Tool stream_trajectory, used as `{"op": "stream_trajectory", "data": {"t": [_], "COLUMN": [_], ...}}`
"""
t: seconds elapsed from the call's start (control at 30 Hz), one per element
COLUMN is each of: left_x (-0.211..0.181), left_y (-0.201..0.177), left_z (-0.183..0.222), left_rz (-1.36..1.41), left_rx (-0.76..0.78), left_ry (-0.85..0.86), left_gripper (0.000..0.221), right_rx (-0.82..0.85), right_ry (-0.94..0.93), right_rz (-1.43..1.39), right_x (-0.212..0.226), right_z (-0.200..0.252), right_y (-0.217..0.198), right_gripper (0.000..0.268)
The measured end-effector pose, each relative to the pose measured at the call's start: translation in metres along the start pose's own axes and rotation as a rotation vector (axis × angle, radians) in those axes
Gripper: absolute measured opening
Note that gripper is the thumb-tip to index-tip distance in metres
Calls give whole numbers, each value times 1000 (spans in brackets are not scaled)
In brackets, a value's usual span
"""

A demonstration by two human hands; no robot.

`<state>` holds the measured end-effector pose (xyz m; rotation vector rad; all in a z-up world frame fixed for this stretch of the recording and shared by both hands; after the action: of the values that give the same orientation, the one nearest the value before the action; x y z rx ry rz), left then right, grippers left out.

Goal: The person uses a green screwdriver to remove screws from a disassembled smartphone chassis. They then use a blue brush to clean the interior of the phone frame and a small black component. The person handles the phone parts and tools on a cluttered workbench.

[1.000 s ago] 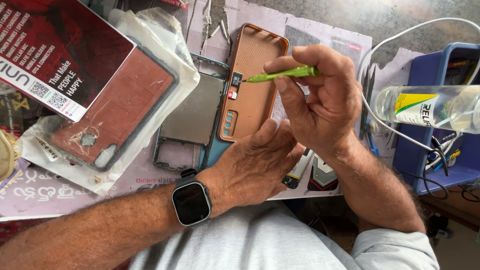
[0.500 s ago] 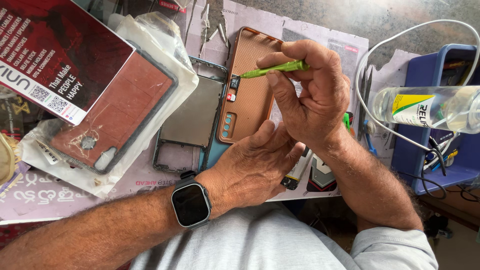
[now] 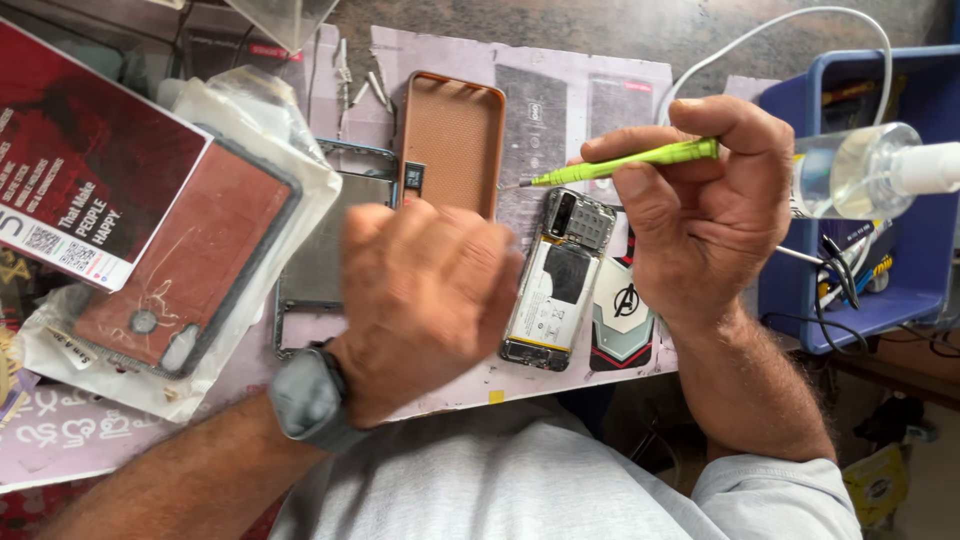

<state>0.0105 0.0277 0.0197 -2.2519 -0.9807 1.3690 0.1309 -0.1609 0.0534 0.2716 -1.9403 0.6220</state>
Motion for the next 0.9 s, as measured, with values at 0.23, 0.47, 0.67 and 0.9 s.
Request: {"op": "stream_trajectory", "data": {"t": [0.23, 0.47, 0.67, 0.9], "left_x": [9, 10, 11, 11], "left_y": [-4, 2, 4, 5], "left_z": [-10, -8, -7, -8], "left_rz": [83, 85, 120, 112], "left_rx": [-6, 21, 4, 16], "left_ry": [-33, 11, 36, 8], "left_gripper": [28, 22, 12, 21], "right_rx": [-98, -168, -197, -209], "right_ry": [54, 145, 185, 179], "right_rz": [-165, -269, -292, -297], "right_x": [6, 6, 5, 4], "right_z": [16, 23, 23, 24], "right_y": [-10, -13, -13, -13], "right_gripper": [36, 35, 36, 37]}}
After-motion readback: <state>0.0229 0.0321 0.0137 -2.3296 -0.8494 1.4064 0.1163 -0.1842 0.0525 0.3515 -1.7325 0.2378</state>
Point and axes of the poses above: each hand's wrist, its own z-axis away from the middle knuckle, its own y-axis out of the palm, x = y × z, the point moved 1 cm from there along -z, towards the middle knuckle, and after that the axes turned 2 degrees about -y, right-handed, at the moved point
